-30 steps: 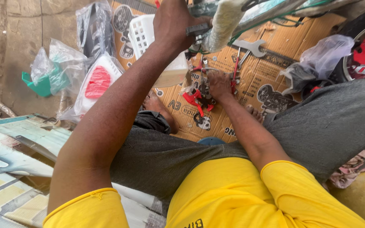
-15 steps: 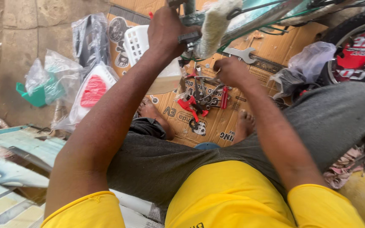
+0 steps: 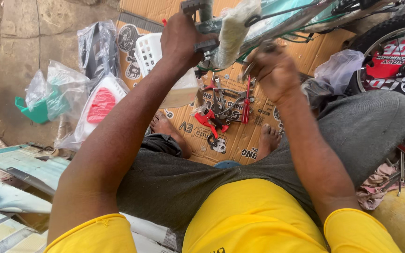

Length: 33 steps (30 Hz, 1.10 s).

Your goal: The person assembles a bicycle by attaching a white plastic basket to the handlebars. They use a wrench and screwdriver to tighten bolts and secure the basket in place.

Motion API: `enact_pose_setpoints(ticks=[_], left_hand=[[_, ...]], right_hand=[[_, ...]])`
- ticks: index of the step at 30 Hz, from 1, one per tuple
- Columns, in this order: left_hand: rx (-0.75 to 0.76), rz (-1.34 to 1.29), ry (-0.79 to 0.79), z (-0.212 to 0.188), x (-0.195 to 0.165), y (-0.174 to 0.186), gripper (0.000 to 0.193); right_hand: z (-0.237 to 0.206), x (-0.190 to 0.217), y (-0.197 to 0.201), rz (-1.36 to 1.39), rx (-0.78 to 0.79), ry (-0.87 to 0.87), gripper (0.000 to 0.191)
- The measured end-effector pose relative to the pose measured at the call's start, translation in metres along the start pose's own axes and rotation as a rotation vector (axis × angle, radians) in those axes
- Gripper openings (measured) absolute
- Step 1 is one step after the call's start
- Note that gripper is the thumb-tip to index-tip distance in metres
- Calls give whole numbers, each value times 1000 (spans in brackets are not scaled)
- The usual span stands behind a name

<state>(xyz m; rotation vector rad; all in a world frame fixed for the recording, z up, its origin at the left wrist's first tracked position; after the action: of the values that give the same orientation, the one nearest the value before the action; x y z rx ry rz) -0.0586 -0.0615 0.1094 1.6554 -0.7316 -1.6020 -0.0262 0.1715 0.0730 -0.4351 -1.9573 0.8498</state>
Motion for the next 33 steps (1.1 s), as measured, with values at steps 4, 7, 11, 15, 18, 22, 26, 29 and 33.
enact_pose_setpoints(ticks=[4, 7, 11, 15, 18, 22, 26, 29, 33], left_hand=[[-128, -6, -163, -4, -10, 14, 51], [-26, 0, -66, -1, 0, 3, 54], [25, 24, -10, 4, 4, -4, 54], [-52, 14, -71, 1, -3, 6, 55], [-16, -22, -11, 2, -1, 5, 63], [-19, -56, 38, 3, 0, 10, 62], [70, -25, 110, 5, 0, 4, 58], [45, -5, 72, 4, -5, 9, 57], [65, 5, 61, 1, -6, 7, 56]], right_hand=[[4, -33, 12, -80, -113, -12, 20], [5, -30, 13, -174, -100, 42, 21], [6, -20, 14, -255, -89, 96, 23], [5, -45, 26, -244, -204, 6, 12], [2, -76, 36, -403, -326, -77, 19], [12, -76, 16, -669, -207, 107, 35], [20, -46, -15, -1078, -130, 465, 40], [30, -58, -10, -1136, -134, 322, 39], [24, -56, -25, -1109, -33, 637, 19]])
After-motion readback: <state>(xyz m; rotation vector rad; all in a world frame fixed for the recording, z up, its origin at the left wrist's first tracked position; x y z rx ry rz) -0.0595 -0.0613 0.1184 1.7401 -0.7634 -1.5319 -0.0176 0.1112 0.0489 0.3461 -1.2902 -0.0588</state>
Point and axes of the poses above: each hand's wrist, its own z-axis towards the middle knuckle, its own y-axis out of the back of the hand, x = y × z, the point moved 9 cm from there along z, towards the middle knuckle
